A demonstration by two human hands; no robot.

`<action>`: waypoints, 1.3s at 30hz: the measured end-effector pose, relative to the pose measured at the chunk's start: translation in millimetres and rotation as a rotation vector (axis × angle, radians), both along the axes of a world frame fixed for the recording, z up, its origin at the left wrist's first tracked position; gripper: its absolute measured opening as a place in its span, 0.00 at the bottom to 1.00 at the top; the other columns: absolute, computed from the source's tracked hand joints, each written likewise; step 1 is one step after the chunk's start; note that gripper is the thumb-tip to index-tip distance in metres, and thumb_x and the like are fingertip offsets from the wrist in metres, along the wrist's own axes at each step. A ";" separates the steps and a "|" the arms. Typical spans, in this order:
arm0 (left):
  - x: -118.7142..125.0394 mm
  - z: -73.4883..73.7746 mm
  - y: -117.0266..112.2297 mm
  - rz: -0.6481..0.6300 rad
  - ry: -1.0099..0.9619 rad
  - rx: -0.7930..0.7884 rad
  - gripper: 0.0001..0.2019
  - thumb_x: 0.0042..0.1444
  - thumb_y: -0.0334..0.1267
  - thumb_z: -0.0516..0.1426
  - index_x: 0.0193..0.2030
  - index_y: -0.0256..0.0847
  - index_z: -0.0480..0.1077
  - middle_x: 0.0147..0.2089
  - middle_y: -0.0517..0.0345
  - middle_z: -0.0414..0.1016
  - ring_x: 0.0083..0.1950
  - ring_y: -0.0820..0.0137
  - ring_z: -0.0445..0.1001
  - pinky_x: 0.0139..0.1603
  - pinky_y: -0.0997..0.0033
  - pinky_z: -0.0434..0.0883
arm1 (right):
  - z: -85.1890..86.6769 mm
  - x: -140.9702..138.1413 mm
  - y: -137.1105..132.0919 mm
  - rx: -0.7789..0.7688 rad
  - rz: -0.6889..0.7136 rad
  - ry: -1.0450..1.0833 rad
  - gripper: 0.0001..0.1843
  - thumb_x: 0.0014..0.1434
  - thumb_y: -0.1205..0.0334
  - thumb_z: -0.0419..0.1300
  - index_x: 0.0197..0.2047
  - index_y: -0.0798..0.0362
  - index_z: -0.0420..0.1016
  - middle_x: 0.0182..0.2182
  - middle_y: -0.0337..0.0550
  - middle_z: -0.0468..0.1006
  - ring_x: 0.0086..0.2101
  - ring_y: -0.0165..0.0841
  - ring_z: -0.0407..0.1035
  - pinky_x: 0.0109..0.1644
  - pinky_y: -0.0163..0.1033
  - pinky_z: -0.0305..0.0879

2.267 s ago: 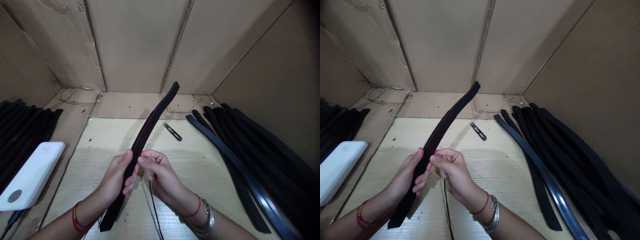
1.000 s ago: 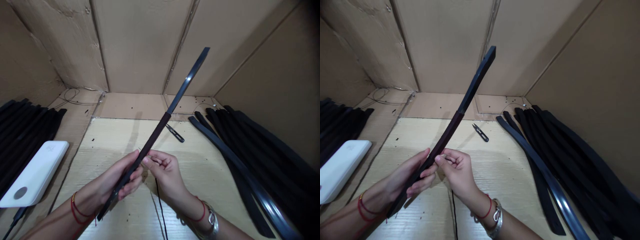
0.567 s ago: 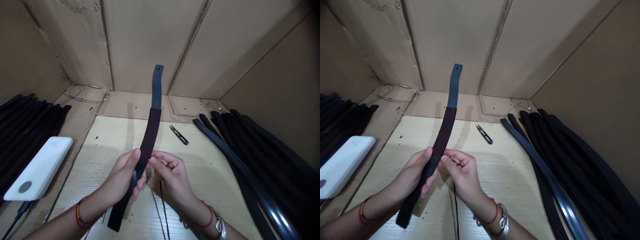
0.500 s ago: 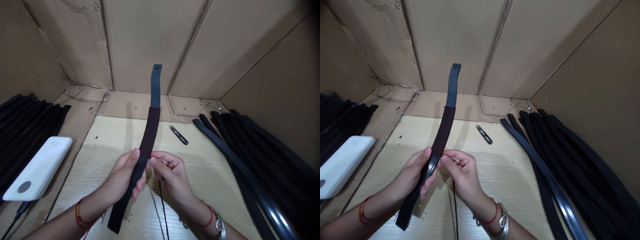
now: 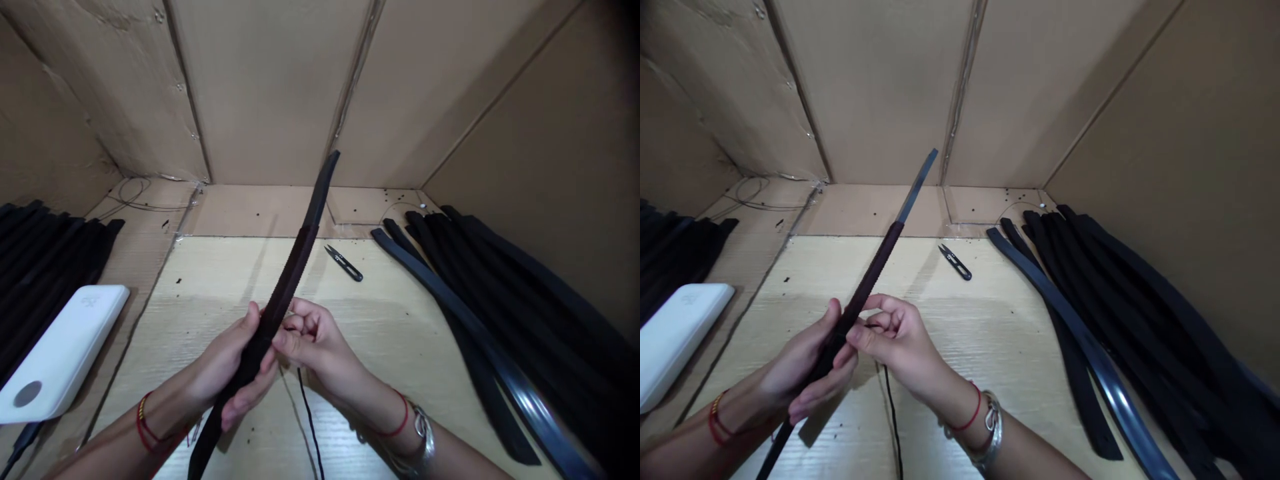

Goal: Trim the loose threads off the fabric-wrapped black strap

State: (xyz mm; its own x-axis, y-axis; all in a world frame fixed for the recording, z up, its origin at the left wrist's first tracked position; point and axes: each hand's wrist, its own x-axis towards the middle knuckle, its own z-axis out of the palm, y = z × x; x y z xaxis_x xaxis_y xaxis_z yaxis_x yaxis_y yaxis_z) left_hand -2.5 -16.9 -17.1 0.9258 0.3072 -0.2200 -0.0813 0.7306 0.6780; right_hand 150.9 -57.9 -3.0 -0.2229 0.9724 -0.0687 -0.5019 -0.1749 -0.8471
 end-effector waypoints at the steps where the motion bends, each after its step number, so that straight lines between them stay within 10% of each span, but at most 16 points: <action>1: -0.9 2.7 0.2 0.007 0.074 0.084 0.34 0.58 0.70 0.37 0.28 0.39 0.62 0.12 0.62 0.59 0.09 0.77 0.53 0.07 0.80 0.54 | -0.2 0.1 0.2 -0.005 -0.024 -0.009 0.21 0.51 0.60 0.72 0.44 0.59 0.70 0.25 0.42 0.77 0.22 0.25 0.69 0.25 0.28 0.62; 4: -1.2 12.8 0.3 0.154 0.286 0.446 0.35 0.56 0.72 0.41 0.30 0.37 0.63 0.16 0.62 0.61 0.13 0.81 0.54 0.12 0.84 0.53 | -2.9 -0.6 0.8 -0.002 -0.138 -0.054 0.18 0.47 0.63 0.74 0.36 0.59 0.71 0.25 0.39 0.75 0.23 0.23 0.68 0.26 0.26 0.61; 9: 4.9 19.1 -1.2 0.409 0.398 0.623 0.23 0.61 0.59 0.52 0.33 0.38 0.62 0.19 0.66 0.60 0.19 0.81 0.55 0.18 0.84 0.52 | -5.4 -3.6 0.8 0.010 -0.208 -0.035 0.15 0.52 0.62 0.71 0.31 0.58 0.68 0.22 0.36 0.73 0.20 0.20 0.63 0.28 0.26 0.62; 17: 8.1 12.8 -11.2 0.569 0.300 0.431 0.28 0.63 0.59 0.49 0.64 0.49 0.47 0.21 0.67 0.70 0.14 0.75 0.61 0.13 0.81 0.59 | -2.5 -6.3 -1.4 -0.048 -0.227 -0.001 0.12 0.55 0.62 0.68 0.36 0.59 0.71 0.14 0.27 0.56 0.15 0.17 0.42 0.19 0.25 0.39; 39: 9.4 9.1 -10.5 0.343 -0.121 -0.017 0.35 0.67 0.55 0.40 0.73 0.34 0.40 0.15 0.63 0.66 0.09 0.77 0.53 0.09 0.81 0.61 | -7.1 -7.3 -2.2 -0.060 -0.135 0.020 0.14 0.54 0.59 0.69 0.33 0.59 0.72 0.16 0.30 0.59 0.16 0.17 0.43 0.19 0.27 0.36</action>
State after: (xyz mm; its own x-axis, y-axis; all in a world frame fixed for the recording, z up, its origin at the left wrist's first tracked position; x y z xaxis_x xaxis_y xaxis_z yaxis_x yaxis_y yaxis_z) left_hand 6.8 -27.5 -8.0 0.7892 0.6018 -0.1226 -0.4027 0.6578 0.6365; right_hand 143.6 -60.2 -10.1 -0.0923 0.9880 -0.1240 -0.5408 -0.1543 -0.8269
